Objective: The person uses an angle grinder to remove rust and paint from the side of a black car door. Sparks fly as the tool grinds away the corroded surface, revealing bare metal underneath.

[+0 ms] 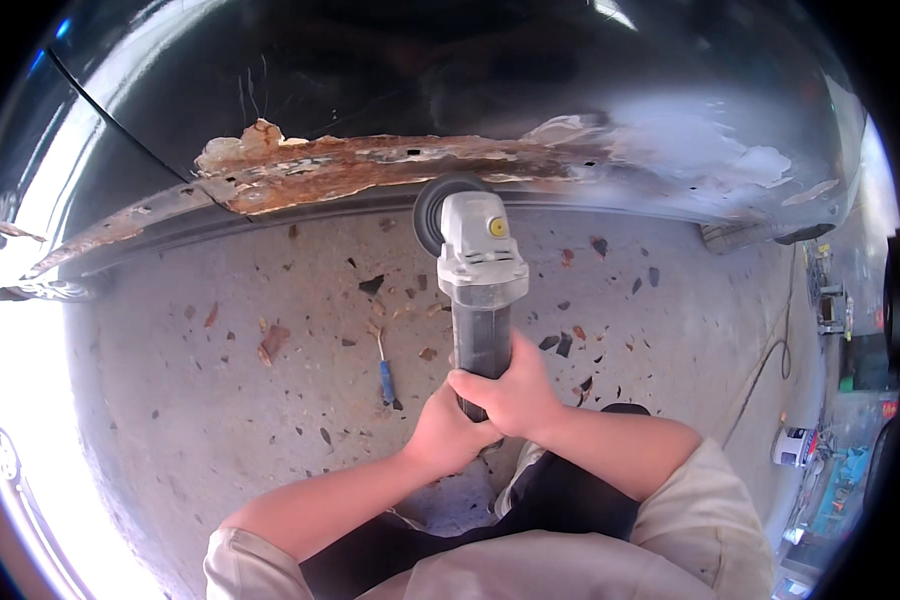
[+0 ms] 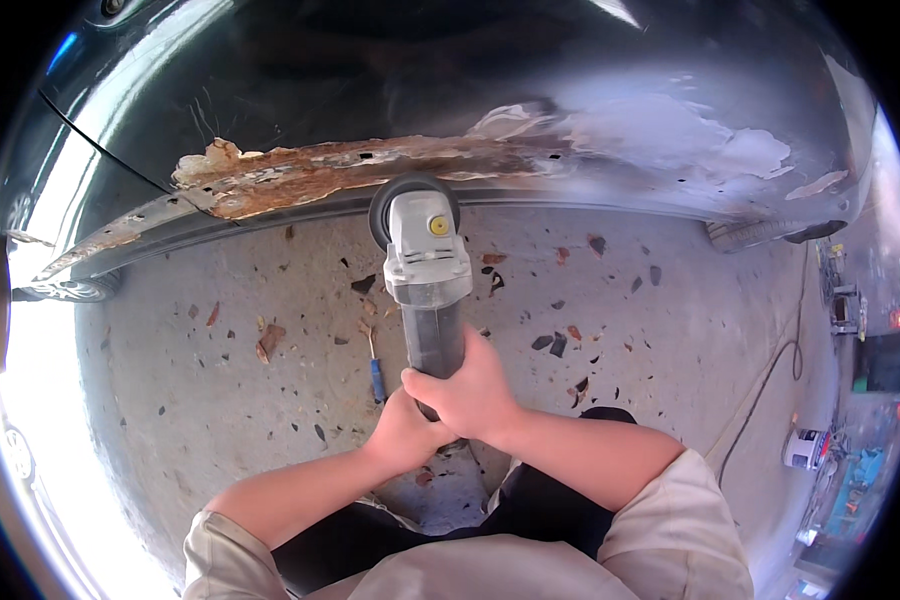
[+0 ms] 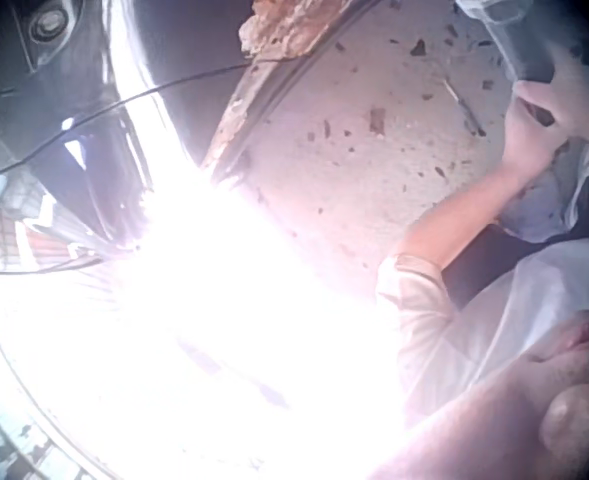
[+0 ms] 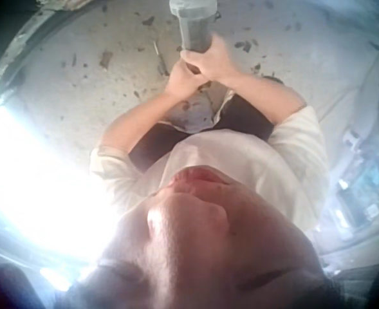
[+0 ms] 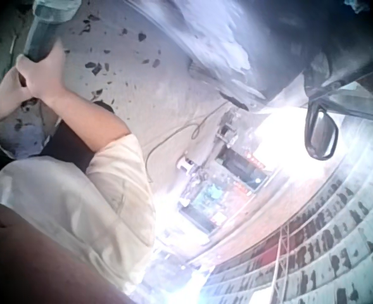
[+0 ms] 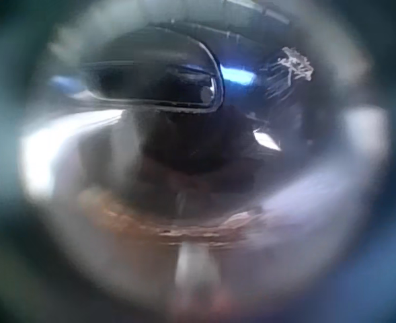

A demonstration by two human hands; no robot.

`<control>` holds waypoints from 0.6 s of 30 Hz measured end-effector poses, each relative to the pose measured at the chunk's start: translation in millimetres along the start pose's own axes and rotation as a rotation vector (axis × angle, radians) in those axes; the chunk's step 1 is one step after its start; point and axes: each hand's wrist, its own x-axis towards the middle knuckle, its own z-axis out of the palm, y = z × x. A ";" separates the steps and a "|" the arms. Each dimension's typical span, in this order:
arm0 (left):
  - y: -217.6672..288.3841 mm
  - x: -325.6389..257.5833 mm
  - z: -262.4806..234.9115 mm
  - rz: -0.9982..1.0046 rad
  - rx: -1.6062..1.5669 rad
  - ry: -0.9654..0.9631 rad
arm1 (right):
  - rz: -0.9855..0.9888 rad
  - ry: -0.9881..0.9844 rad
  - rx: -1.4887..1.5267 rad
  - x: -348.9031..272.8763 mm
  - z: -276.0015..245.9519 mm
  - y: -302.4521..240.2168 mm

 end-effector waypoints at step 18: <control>7.4 6.7 -8.2 0.115 0.007 -0.073 | -0.029 0.042 0.020 0.7 -2.3 -15.1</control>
